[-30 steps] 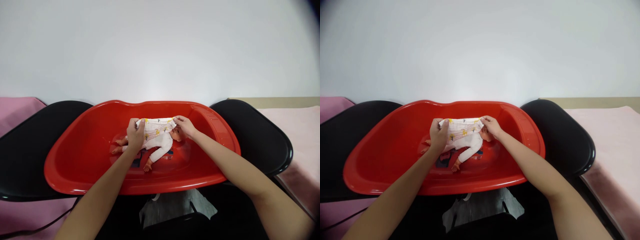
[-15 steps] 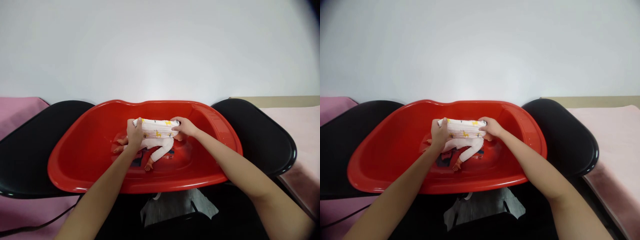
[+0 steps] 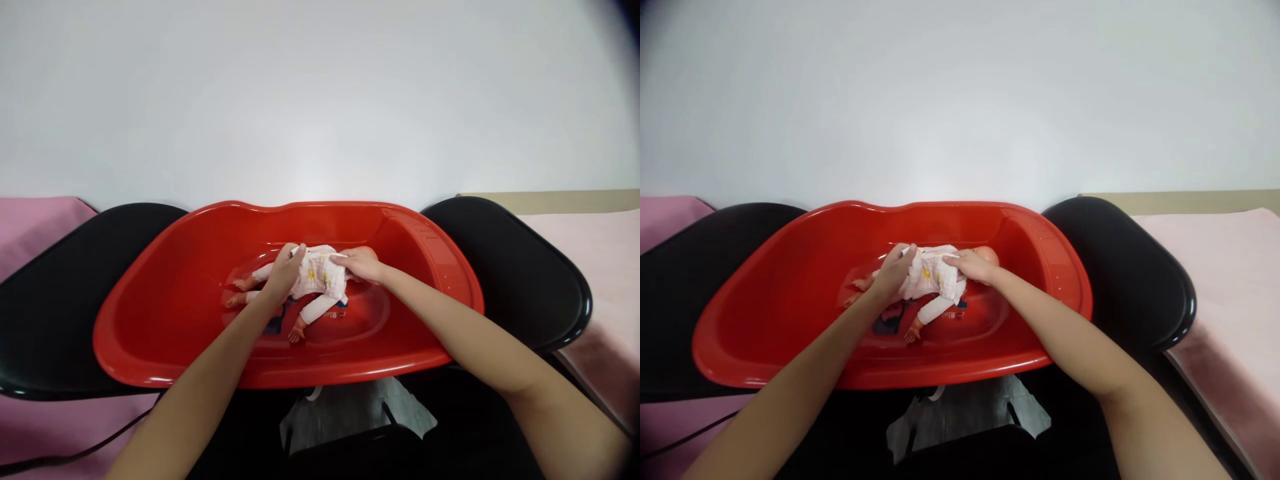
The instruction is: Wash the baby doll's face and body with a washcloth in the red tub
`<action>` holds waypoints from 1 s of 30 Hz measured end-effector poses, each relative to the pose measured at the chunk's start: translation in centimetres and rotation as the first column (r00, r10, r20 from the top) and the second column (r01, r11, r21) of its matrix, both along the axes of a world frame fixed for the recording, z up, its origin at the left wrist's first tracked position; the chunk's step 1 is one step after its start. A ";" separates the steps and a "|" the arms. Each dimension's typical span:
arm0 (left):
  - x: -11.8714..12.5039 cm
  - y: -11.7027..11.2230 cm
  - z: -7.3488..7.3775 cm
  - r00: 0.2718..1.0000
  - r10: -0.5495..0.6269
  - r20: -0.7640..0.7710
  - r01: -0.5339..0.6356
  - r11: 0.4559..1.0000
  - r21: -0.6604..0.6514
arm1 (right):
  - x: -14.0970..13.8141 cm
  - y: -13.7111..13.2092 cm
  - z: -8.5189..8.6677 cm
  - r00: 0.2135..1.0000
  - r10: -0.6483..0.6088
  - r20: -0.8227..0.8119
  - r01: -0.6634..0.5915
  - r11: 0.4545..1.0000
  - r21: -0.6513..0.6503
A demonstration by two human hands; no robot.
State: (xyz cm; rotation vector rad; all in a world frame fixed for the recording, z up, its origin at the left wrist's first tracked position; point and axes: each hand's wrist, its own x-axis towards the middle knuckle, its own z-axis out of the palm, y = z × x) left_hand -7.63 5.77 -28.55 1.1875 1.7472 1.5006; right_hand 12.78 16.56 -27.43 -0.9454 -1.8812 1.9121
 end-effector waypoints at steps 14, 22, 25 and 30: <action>1.3 -0.6 0.2 0.893 -0.303 -0.333 0.306 0.951 -0.046 | -0.1 0.1 -1.6 0.977 0.194 0.085 -0.209 0.950 0.232; -0.1 -0.5 0.2 0.719 -0.346 -0.602 0.372 0.924 -0.086 | -0.2 1.1 -2.3 0.977 0.186 0.100 -0.208 0.770 0.604; -0.1 -0.1 -0.4 0.714 -0.394 -0.579 0.425 0.901 -0.089 | 0.0 1.3 -2.2 0.981 0.153 0.116 -0.192 0.759 0.622; -0.7 0.0 -1.8 0.718 -0.420 -0.556 0.409 0.900 -0.152 | 0.5 1.2 -1.8 0.988 0.132 0.079 -0.154 0.837 0.525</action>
